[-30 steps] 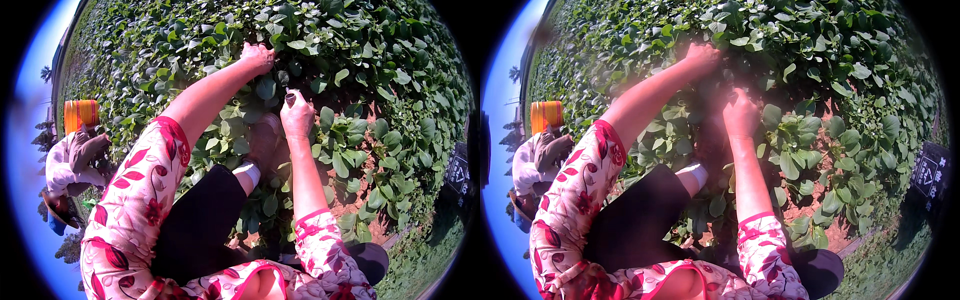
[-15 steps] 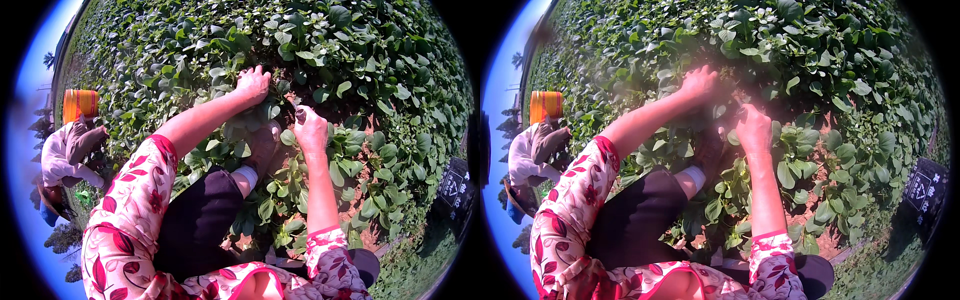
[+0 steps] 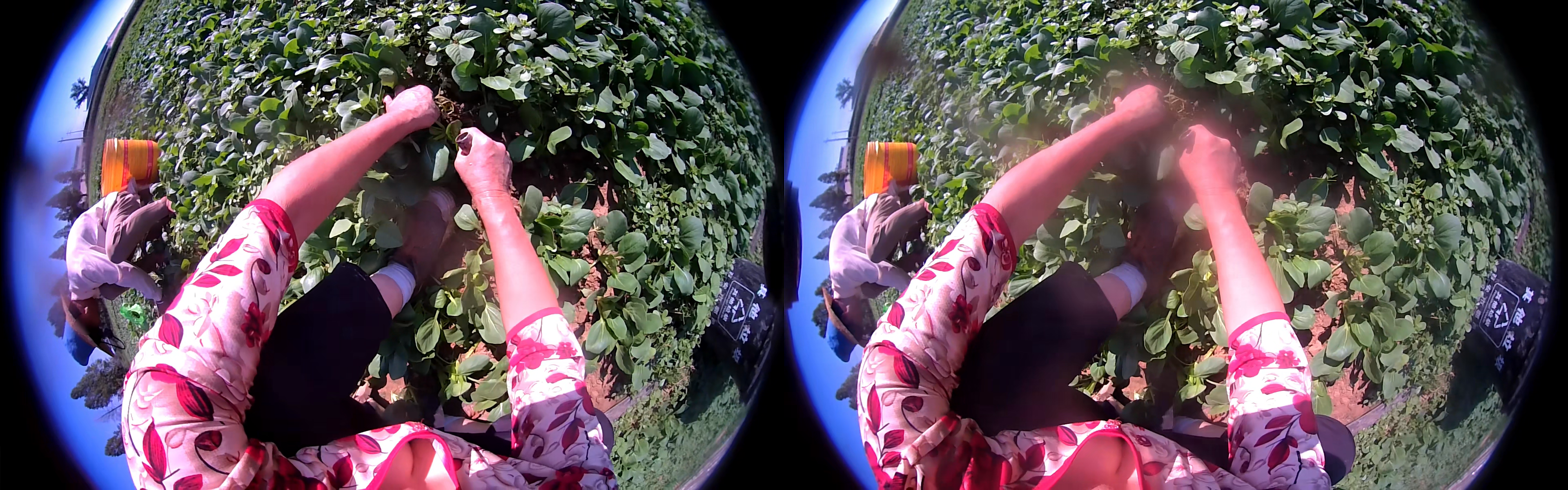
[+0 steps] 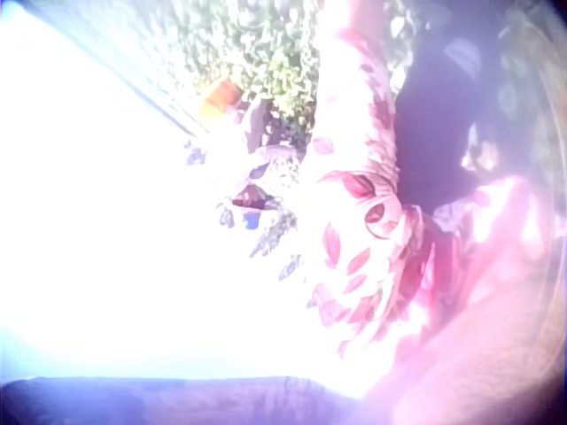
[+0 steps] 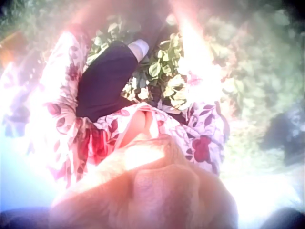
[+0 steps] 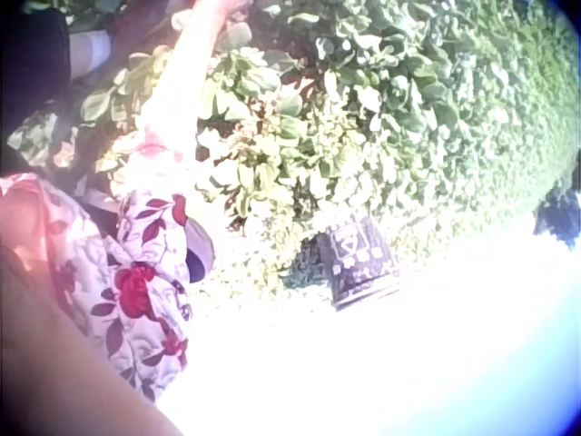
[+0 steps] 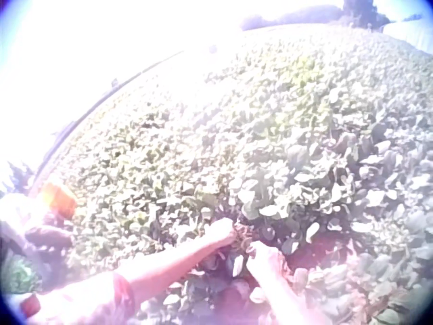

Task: The person pulls green leafy plants from the soil and cuts them at the base using a hand tool.

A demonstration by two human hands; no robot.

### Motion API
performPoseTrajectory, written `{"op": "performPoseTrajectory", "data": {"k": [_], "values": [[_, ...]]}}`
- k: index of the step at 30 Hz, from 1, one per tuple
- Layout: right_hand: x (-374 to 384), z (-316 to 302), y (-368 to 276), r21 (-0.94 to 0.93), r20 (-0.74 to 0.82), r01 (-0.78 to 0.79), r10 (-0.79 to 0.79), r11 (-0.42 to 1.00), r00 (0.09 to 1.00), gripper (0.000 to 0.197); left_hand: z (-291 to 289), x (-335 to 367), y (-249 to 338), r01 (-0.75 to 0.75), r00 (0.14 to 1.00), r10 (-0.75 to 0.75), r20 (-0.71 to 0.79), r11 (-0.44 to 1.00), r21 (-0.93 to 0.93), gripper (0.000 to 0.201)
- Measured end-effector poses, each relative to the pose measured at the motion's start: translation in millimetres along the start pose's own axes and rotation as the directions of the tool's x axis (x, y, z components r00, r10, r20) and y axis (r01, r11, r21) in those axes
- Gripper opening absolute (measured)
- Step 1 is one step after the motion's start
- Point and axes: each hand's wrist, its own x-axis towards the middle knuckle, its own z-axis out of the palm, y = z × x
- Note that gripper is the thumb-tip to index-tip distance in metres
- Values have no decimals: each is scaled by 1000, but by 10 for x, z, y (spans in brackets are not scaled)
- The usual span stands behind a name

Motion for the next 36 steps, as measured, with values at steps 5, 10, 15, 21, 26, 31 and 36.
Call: {"op": "performPoseTrajectory", "data": {"k": [5, 10, 15, 21, 26, 31, 36], "values": [[1, 3, 70, 43, 49, -18, 16, 999, 999, 16, 46, 41, 36, -10, 984, -35, -172, 967, -253, 32], [-138, -257, 6, 45, 56, -41, 38, 998, 998, 16, 53, 81, -87, -15, 992, -43, -117, 890, -455, 39], [-184, -484, -74, 43, 52, -112, 110, 993, 993, 15, 45, 167, -84, -28, 991, -51, -127, 830, -557, 37], [-134, -148, -73, 63, -33, -119, 121, 991, 992, 15, 92, 409, -16, 83, 995, -81, 59, 996, -39, 40], [61, 27, -35, -19, -4, -78, 78, 997, 997, 15, 32, 358, 127, 145, 989, -144, 25, 963, -229, 35], [-42, -483, -106, -141, -55, -53, 45, 989, 997, 12, 58, -43, 140, -117, 878, 38, -477, 983, -138, 28], [216, -721, -128, -175, -105, 54, -74, 983, 992, 14, 12, -125, 240, -290, 548, 378, -747, 923, 254, 23]]}}
